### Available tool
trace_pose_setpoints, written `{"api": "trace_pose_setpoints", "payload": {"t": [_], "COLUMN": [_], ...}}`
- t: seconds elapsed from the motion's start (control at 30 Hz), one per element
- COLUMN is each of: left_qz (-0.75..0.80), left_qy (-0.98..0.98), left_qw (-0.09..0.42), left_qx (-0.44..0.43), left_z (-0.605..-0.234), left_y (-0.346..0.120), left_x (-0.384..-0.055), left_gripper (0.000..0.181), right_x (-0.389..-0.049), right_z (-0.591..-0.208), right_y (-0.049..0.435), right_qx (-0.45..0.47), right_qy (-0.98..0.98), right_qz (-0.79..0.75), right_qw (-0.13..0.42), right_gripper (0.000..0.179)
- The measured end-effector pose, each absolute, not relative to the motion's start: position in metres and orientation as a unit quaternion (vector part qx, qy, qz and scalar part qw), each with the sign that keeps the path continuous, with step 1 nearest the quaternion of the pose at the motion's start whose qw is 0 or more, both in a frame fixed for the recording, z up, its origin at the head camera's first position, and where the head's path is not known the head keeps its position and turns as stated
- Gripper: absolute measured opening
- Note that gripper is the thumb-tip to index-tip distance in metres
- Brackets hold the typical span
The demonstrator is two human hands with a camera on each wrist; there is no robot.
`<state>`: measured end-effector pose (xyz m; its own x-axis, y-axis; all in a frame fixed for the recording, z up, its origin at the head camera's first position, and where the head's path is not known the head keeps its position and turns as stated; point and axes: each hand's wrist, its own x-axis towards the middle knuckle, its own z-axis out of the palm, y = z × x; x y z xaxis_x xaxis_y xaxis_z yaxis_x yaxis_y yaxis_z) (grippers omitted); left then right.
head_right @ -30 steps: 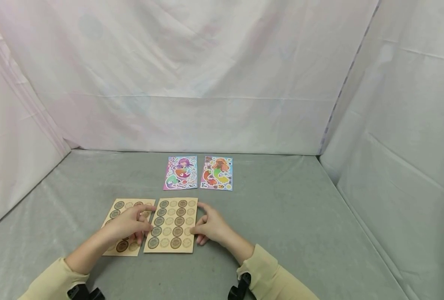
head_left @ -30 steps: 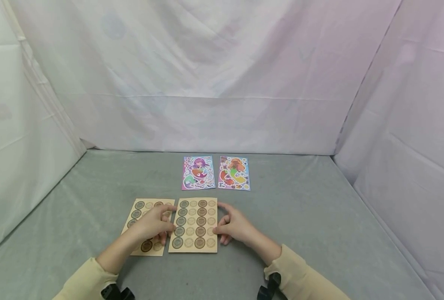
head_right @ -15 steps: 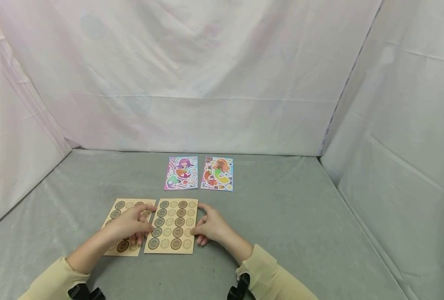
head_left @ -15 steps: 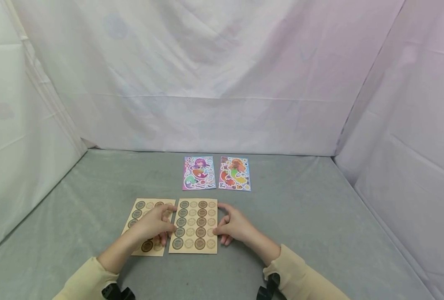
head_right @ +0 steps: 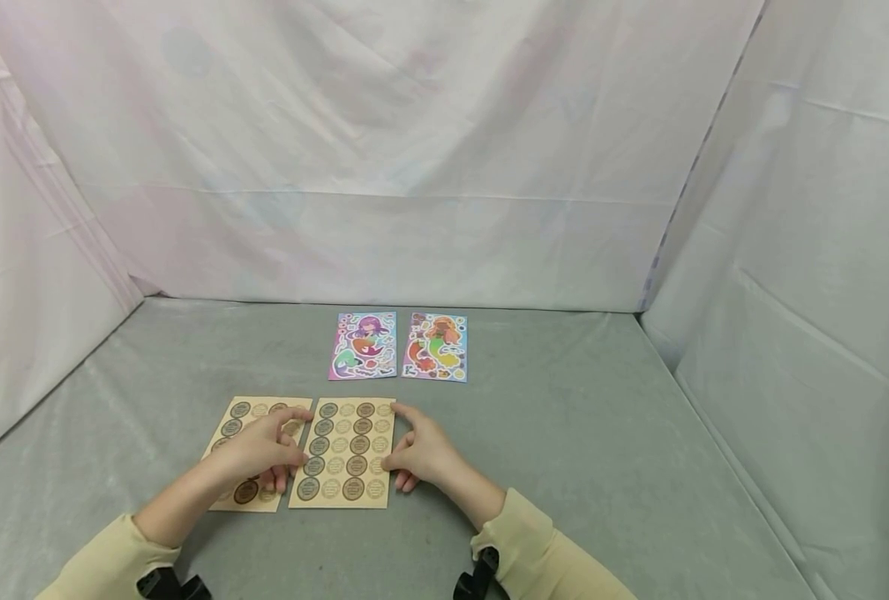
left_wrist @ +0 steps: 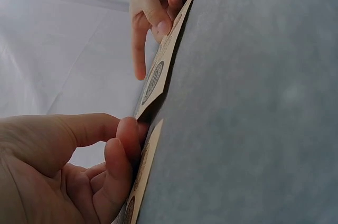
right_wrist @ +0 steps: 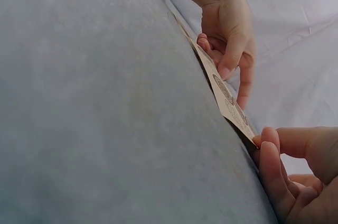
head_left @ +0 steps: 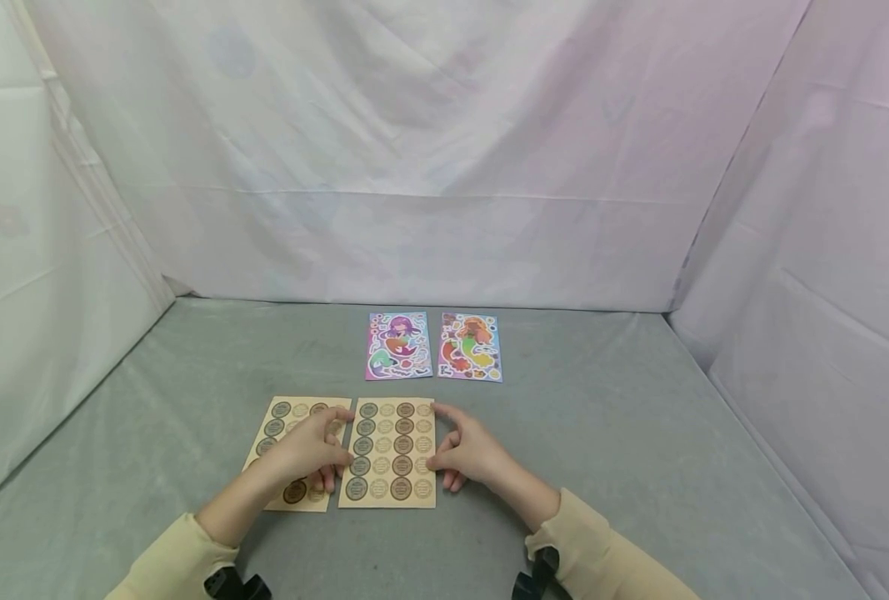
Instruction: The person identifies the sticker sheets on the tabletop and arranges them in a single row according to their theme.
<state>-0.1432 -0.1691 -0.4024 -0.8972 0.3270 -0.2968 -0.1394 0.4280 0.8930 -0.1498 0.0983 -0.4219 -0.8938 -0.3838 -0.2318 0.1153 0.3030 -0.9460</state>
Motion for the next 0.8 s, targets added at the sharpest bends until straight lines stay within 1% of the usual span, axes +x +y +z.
{"api": "trace_pose_setpoints", "payload": {"t": [0.23,0.8], "left_qz": [0.531,0.507], "left_qy": [0.816,0.832], "left_qw": [0.222,0.216], "left_qx": [0.055,0.056], "left_z": [-0.4015,-0.3981], "left_y": [-0.1692,-0.1666], "left_x": [-0.1415,-0.1392], "left_gripper": [0.069,0.070], "right_x": [-0.1484,-0.1460], "right_z": [-0.4220,-0.4194], "right_y": [0.0997,0.0995], "right_qx": [-0.108,-0.116], "right_qy": [0.787,0.791], "right_qz": [-0.569,-0.560], "right_qw": [0.213,0.216], "right_gripper": [0.069,0.068]}}
